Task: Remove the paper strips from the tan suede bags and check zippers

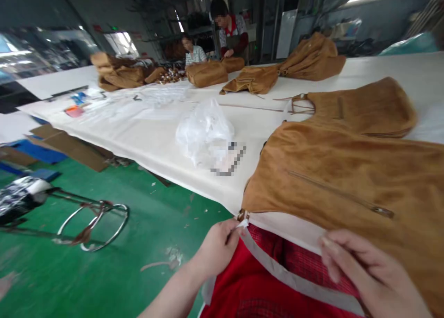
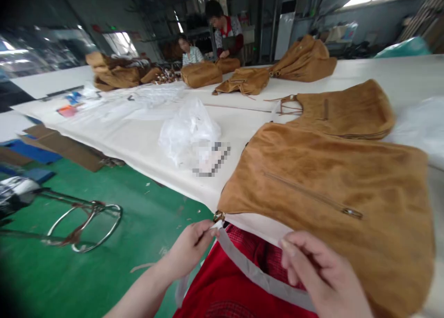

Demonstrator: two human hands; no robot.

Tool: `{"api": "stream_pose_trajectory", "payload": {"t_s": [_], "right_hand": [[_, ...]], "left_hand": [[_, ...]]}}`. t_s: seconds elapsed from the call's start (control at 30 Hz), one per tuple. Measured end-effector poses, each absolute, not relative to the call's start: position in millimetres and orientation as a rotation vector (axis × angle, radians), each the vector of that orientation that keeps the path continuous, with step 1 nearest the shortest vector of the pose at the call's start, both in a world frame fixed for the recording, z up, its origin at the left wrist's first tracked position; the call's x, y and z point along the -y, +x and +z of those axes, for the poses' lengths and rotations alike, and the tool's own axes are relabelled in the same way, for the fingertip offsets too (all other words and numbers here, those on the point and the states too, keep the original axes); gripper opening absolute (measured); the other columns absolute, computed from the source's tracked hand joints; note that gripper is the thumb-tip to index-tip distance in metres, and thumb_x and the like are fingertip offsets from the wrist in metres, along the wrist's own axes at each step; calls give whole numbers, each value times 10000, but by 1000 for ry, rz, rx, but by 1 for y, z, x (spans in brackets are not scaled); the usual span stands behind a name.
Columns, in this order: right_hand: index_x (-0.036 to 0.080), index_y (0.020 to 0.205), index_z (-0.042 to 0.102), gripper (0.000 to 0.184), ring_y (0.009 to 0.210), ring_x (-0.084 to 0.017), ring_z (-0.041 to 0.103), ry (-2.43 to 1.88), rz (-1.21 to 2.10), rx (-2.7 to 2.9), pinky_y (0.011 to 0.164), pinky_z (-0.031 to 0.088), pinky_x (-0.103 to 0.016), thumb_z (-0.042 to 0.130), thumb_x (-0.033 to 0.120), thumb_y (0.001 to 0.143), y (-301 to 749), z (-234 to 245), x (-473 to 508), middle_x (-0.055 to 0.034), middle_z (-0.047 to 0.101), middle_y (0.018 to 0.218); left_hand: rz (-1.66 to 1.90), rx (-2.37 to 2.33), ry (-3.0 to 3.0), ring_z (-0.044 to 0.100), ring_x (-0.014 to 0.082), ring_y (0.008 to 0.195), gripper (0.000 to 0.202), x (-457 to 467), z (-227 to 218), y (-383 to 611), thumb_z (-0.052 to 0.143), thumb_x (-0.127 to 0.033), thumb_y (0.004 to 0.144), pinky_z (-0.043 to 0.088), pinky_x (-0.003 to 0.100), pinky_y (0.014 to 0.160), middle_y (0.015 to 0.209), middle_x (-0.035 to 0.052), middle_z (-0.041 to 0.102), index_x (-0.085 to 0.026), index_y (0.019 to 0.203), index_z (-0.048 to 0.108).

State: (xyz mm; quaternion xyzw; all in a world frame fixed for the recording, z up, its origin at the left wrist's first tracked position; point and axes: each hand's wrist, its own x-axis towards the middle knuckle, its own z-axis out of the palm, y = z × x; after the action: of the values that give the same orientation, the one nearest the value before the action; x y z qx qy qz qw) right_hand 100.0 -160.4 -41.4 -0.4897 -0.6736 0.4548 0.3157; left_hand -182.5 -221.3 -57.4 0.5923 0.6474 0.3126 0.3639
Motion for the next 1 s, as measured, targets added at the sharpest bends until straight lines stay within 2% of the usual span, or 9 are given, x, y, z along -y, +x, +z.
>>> {"api": "stream_pose_trajectory", "payload": {"t_s": [0.1, 0.23, 0.4, 0.6, 0.77, 0.9, 1.0], "right_hand": [[212, 695, 544, 402, 482, -111, 483, -1104, 1691, 1797, 477, 411, -218, 483, 556, 894, 20, -38, 166, 28, 521, 563], [205, 700, 489, 402, 484, -88, 430, -973, 1941, 1789, 472, 350, -208, 481, 557, 895, -20, -67, 165, 51, 480, 594], [203, 697, 492, 402, 442, -77, 357, -1076, 1925, 1803, 424, 275, -204, 465, 547, 904, -30, -93, 167, 67, 429, 553], [208, 663, 483, 395, 449, -85, 364, -1177, 1857, 1824, 410, 280, -206, 470, 522, 902, -34, -90, 169, 53, 435, 549], [219, 677, 492, 334, 438, -94, 352, -1155, 1776, 1890, 389, 276, -204, 477, 465, 903, -34, -95, 168, 62, 406, 524], [221, 639, 452, 353, 444, -95, 356, -1137, 1750, 1901, 395, 284, -203, 480, 449, 907, -31, -93, 169, 64, 386, 515], [216, 679, 483, 323, 479, -98, 419, -1080, 1818, 1910, 449, 348, -202, 475, 434, 918, -26, -93, 169, 55, 452, 564]], "left_hand": [[815, -1639, 1518, 519, 128, 665, 232, 223, -61, -182, 391, -153, 894, 412, 216, 654, 725, 4, 598, -178, 715, 537], [792, -1658, 1498, 513, 129, 646, 210, 223, -66, -182, 402, -100, 856, 402, 217, 629, 693, 6, 579, -174, 722, 544], [750, -1663, 1493, 543, 137, 676, 181, 225, -68, -186, 423, -91, 848, 410, 220, 647, 729, 19, 611, -176, 744, 544], [736, -1653, 1533, 514, 122, 659, 162, 224, -66, -190, 422, -94, 846, 385, 204, 619, 712, -2, 570, -191, 735, 489], [727, -1623, 1557, 466, 116, 623, 139, 225, -61, -190, 471, -77, 789, 353, 209, 583, 677, -20, 505, -196, 721, 442], [726, -1626, 1512, 459, 121, 622, 175, 225, -60, -189, 418, -169, 894, 356, 224, 593, 681, -7, 512, -192, 722, 444], [727, -1638, 1461, 458, 126, 625, 259, 222, -61, -189, 354, -247, 955, 360, 237, 607, 682, 3, 523, -188, 724, 454]]}}
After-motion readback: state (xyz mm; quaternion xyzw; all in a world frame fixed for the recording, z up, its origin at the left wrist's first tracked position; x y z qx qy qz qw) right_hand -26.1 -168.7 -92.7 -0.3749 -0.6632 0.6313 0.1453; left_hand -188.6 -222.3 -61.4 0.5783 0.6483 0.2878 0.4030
